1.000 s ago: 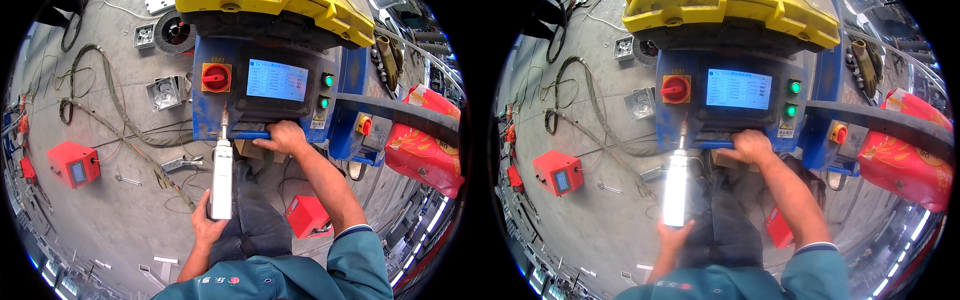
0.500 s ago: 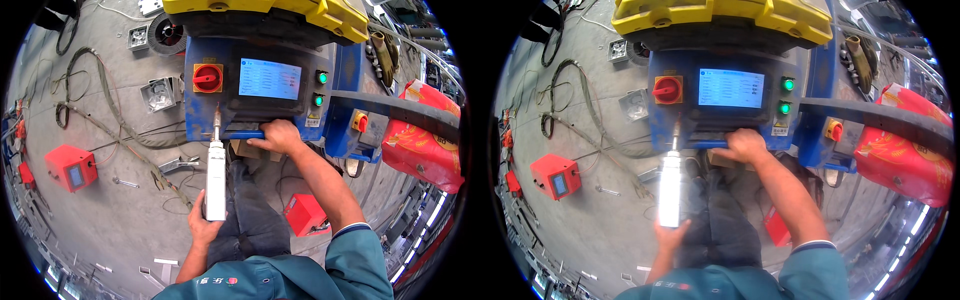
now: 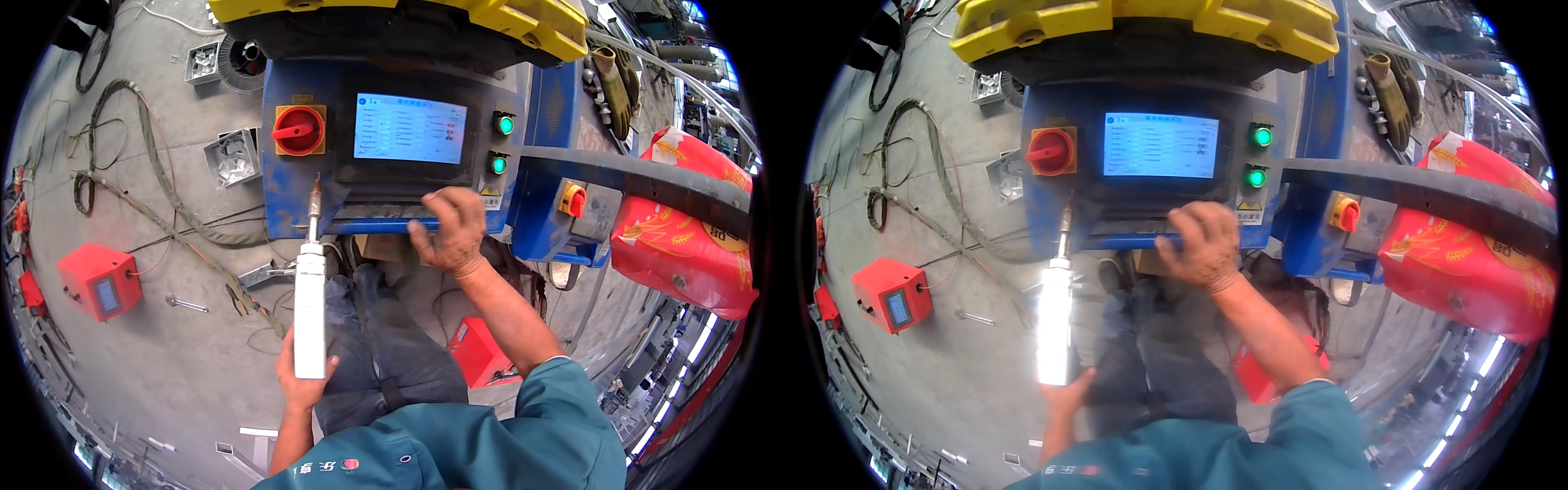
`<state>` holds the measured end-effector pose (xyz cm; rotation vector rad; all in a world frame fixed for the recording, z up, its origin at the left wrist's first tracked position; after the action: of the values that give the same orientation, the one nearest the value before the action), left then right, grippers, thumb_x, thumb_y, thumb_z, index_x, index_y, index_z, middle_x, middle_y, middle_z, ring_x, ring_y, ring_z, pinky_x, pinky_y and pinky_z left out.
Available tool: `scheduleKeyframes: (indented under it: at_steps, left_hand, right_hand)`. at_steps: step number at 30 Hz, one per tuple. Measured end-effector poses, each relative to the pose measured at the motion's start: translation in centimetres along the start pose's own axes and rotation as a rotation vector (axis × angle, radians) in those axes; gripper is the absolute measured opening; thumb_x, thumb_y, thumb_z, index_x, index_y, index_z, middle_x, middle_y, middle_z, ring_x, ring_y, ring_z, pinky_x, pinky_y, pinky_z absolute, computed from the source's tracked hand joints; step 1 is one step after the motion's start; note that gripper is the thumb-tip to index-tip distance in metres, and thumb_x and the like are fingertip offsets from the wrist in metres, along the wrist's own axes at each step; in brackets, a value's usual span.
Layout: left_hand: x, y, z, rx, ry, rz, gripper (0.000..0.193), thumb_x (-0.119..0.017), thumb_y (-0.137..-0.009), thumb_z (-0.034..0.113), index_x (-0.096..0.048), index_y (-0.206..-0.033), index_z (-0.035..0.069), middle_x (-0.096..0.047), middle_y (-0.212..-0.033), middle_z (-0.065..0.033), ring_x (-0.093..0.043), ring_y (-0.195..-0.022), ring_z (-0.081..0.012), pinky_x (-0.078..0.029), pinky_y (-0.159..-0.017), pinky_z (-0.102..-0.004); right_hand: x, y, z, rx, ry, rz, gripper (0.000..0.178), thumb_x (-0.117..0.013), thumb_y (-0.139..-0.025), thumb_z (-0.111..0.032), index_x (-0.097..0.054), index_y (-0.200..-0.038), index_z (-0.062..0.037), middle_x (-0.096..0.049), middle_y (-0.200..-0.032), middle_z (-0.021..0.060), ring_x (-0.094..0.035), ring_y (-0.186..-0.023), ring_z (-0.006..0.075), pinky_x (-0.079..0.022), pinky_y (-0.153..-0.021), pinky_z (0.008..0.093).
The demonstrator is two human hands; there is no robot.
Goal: The person operates a welding machine's touchscreen to set parameters, then uses a handheld welding torch to weld metal frame components. They also sit on the floor to weld a small metal piece and use a wrench to adjust the torch tip.
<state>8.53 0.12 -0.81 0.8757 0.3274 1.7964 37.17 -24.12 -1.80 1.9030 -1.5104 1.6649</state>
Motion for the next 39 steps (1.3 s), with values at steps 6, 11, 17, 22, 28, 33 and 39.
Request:
scheduleKeyframes:
  at_steps: [6, 11, 17, 22, 28, 33, 39]
  left_hand:
    - [-0.4, 0.3, -1.6, -0.078, -0.023, 0.022, 0.072, -0.092, -0.070, 0.015, -0.058, -0.130, -0.006, -0.071, -0.096, -0.0110, -0.068, -0.082, -0.0214, -0.056, -0.076, -0.0351]
    - [-0.6, -0.2, 0.8, -0.180, 0.051, 0.068, 0.058, -0.091, -0.072, 0.016, -0.061, -0.118, -0.004, -0.064, -0.077, -0.0053, -0.062, -0.062, -0.0172, -0.052, -0.062, -0.0318]
    - [-0.6, 0.4, -1.5, -0.059, 0.095, -0.012, 0.056, -0.090, -0.073, 0.016, -0.062, -0.116, -0.004, -0.063, -0.076, -0.0048, -0.061, -0.061, -0.0163, -0.052, -0.060, -0.0308]
    - [-0.5, 0.4, -1.1, -0.116, 0.027, -0.012, 0.057, -0.090, -0.072, 0.016, -0.062, -0.117, -0.005, -0.063, -0.078, -0.0055, -0.063, -0.062, -0.0175, -0.052, -0.060, -0.0316]
    - [-0.2, 1.2, -3.7, -0.068, -0.064, -0.064, 0.066, -0.091, -0.072, 0.018, -0.060, -0.125, -0.007, -0.067, -0.085, -0.0085, -0.067, -0.067, -0.0216, -0.054, -0.063, -0.0345]
    - [-0.6, 0.7, -0.8, -0.171, -0.186, -0.050, 0.082, -0.094, -0.070, 0.022, -0.055, -0.135, -0.010, -0.072, -0.111, -0.0201, -0.074, -0.096, -0.0305, -0.058, -0.086, -0.0397]
    - [-0.5, 0.2, 1.0, -0.222, -0.268, -0.064, 0.086, -0.095, -0.069, 0.022, -0.055, -0.139, -0.008, -0.072, -0.120, -0.0242, -0.075, -0.106, -0.0341, -0.058, -0.093, -0.0410]
  right_hand:
    - [-1.2, 0.1, 3.7, -0.273, 0.247, 0.088, 0.063, -0.072, -0.087, -0.048, -0.056, -0.130, -0.0061, -0.044, -0.137, 0.0232, -0.039, -0.128, 0.0405, -0.030, -0.110, 0.0529]
    - [-1.6, -0.7, 3.5, -0.302, 0.297, -0.037, 0.069, -0.065, -0.091, -0.063, -0.057, -0.131, -0.0072, -0.040, -0.142, 0.0236, -0.034, -0.135, 0.0393, -0.025, -0.113, 0.0519]
    - [-1.6, -1.2, 3.6, -0.295, 0.296, -0.058, 0.069, -0.063, -0.091, -0.066, -0.059, -0.129, -0.0077, -0.038, -0.143, 0.0235, -0.031, -0.137, 0.0395, -0.023, -0.115, 0.0537]
    - [-1.4, -0.8, 3.7, -0.318, 0.298, -0.098, 0.070, -0.062, -0.092, -0.067, -0.057, -0.129, -0.0075, -0.036, -0.143, 0.0235, -0.031, -0.137, 0.0401, -0.024, -0.114, 0.0546]
    - [-1.6, 0.0, 4.1, -0.420, 0.184, -0.088, 0.072, -0.064, -0.091, -0.066, -0.055, -0.130, -0.0067, -0.034, -0.144, 0.0241, -0.032, -0.137, 0.0412, -0.026, -0.114, 0.0552]
    - [-1.6, 0.4, 4.2, -0.373, 0.205, -0.064, 0.072, -0.068, -0.091, -0.062, -0.053, -0.131, -0.0041, -0.034, -0.145, 0.0248, -0.033, -0.138, 0.0425, -0.028, -0.115, 0.0544]
    - [-1.9, 0.6, 4.3, -0.327, 0.200, -0.002, 0.071, -0.064, -0.094, -0.063, -0.050, -0.133, -0.0057, -0.034, -0.145, 0.0238, -0.034, -0.138, 0.0406, -0.029, -0.114, 0.0522]
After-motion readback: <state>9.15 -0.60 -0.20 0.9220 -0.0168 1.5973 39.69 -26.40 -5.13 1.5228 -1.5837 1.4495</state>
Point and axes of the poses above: each hand's wrist, its own y-axis away from the middle knuckle, its own x-axis out of the back of the hand, z = x × y, the point moved 4 cm from there along -y, towards the middle knuckle
